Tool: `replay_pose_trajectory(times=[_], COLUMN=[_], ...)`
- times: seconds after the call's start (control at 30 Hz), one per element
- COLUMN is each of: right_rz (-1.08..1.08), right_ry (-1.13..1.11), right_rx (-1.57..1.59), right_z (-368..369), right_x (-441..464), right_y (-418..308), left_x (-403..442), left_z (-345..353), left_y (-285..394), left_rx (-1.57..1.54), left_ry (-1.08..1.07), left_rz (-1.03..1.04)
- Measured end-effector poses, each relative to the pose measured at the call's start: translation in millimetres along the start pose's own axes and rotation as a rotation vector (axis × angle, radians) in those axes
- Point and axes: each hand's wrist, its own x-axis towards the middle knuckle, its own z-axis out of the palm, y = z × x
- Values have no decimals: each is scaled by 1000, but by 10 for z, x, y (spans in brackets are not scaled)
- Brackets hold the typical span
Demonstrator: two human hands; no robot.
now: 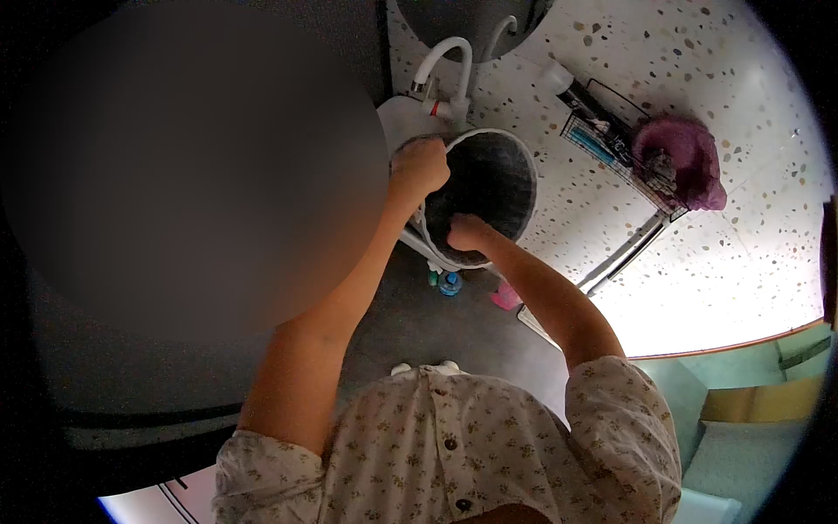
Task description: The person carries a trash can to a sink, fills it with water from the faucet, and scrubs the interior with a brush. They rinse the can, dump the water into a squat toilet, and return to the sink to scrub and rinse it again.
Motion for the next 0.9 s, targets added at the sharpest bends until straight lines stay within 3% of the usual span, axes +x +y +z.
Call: replay_pose_trajectory(times=[0.17, 0.2, 0.27, 0.33, 0.4, 0.53, 0.7, 0.8, 0.87, 0.9], right_rz=[-791, -787, 24, -5, -127, -79, 0, -186, -170, -169], right_ry=[227, 232, 106, 183, 506, 466, 293, 112, -320, -319], right_rx=[-506, -505, -12, -293, -627, -545, -243, -173, 1197, 1199], right_z=[213, 172, 40, -286, -403, -372, 91, 449, 592, 558], right_x=[215, 197, 69, -35, 42, 284, 393, 740, 960, 855], right_y=[190, 243, 396, 538, 610, 534, 180, 44, 82, 45], left_x=[-85, -76, -80, -45, -56, -108, -91, -125, -112, -93], left_z=[-36, -33, -18, -66, -75, -104, 10, 27, 50, 105], left_y=[30, 31, 43, 56, 44, 42, -126, -151, -148, -182], left_rx=[31, 58, 85, 98, 93, 63, 42, 20, 0, -17], left_ry=[31, 17, -7, -123, -125, -107, -48, -25, -27, 3], left_rz=[19, 21, 26, -3, 5, -9, 33, 50, 51, 49])
